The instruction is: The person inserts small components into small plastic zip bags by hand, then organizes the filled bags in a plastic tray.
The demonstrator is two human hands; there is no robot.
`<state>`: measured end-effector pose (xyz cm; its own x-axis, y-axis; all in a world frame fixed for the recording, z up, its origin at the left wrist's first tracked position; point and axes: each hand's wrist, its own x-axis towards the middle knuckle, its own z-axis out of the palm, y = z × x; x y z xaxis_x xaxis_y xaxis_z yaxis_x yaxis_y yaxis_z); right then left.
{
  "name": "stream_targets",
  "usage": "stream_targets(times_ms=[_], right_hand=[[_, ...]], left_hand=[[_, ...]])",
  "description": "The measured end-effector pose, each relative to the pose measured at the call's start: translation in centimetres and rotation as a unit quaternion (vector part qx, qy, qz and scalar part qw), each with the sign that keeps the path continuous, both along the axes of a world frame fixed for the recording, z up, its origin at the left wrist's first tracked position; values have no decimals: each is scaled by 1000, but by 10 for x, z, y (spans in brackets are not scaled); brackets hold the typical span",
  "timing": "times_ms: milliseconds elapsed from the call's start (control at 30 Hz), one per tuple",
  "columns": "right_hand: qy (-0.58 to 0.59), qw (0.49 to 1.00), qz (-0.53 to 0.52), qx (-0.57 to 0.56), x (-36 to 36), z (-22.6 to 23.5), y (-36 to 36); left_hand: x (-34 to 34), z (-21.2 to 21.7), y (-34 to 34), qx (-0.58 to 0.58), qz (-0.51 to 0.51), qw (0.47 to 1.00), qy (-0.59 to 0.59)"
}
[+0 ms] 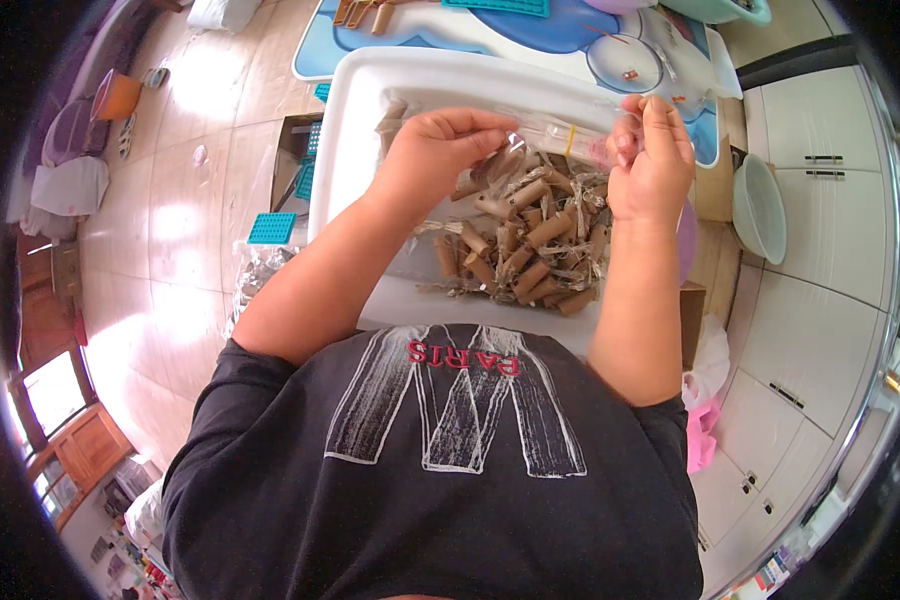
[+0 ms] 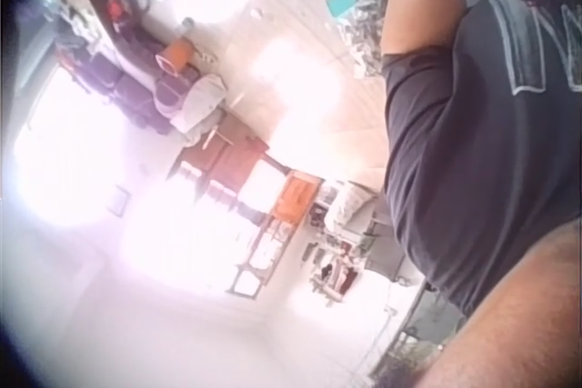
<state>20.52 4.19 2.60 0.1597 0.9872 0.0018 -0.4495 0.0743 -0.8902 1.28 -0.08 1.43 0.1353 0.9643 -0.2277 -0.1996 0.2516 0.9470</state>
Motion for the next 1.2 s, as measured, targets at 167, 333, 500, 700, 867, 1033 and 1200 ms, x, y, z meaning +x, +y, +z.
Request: stream_targets(times_ms=[167, 333, 500, 700, 867, 1033, 1200], right_hand=[[-18, 992, 122, 0, -20, -3, -16], [-408, 891, 12, 198, -48, 1, -29], [-451, 862, -4, 230, -49, -1, -30], [-475, 847, 35, 235, -47, -7, -28], [-478, 854, 7, 205, -49, -10, -28], [-290, 943, -72, 144, -37, -5, -19], [-470, 850, 17, 237, -45, -2, -31]], left_hand=[[-6, 2, 6, 4, 27, 1000, 3], [-4, -2, 1, 28, -4, 999, -23], [-1, -3, 0, 49, -13, 999, -11], [-1, -3, -3, 28, -10, 999, -38], [-1, -8, -3, 38, -26, 999, 4], [-3, -8, -7, 12, -20, 1000, 9], [-4, 1, -6, 20, -11, 999, 40]])
